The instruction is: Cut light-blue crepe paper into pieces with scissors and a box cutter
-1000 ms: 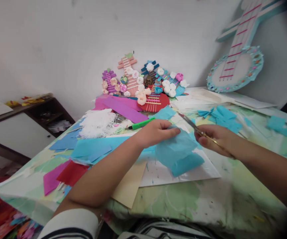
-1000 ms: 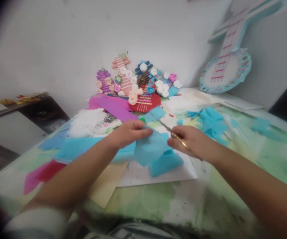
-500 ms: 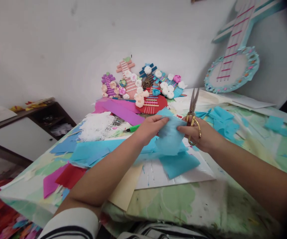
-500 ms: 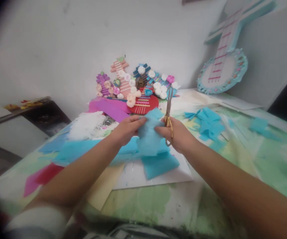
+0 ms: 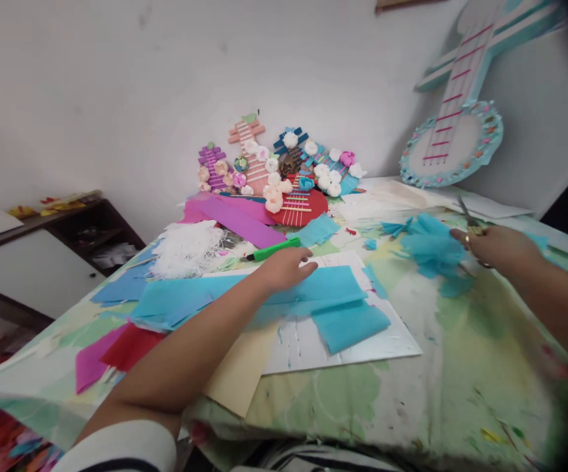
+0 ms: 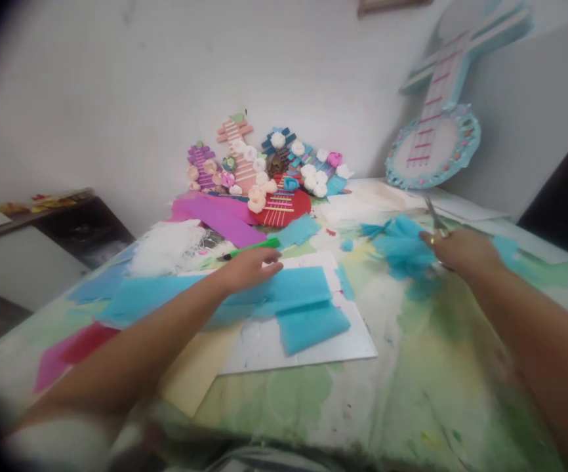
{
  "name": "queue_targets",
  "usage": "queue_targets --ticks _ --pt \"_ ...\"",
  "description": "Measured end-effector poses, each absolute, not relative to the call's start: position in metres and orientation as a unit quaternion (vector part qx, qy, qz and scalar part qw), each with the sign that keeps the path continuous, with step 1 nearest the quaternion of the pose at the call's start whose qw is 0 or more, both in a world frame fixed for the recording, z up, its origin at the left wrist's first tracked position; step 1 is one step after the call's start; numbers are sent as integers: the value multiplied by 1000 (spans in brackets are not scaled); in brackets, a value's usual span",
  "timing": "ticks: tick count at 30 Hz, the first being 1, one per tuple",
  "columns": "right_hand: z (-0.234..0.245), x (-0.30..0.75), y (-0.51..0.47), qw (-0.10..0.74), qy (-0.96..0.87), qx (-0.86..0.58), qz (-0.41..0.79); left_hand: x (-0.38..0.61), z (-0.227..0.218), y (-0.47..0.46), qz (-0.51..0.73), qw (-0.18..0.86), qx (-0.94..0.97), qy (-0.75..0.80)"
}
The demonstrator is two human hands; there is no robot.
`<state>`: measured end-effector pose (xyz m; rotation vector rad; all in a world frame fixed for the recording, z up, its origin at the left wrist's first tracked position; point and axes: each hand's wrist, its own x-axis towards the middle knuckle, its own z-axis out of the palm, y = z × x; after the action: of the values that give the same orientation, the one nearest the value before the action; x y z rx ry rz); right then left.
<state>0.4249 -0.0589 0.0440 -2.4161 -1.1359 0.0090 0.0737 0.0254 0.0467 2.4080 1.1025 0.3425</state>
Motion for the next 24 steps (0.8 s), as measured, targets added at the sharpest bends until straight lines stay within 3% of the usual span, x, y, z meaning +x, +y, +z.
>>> queue_targets --ticks 4,9,14,24 --pt "61 428 -70 83 -346 -935 8 68 36 38 22 145 909 389" --pt "74 370 -69 59 -513 -856 13 61 29 45 -50 109 915 385" --pt "66 326 -67 115 -586 -801 48 36 40 21 12 74 911 405" --pt "69 301 -79 263 -595 -746 143 36 20 -10 -46 92 915 391"
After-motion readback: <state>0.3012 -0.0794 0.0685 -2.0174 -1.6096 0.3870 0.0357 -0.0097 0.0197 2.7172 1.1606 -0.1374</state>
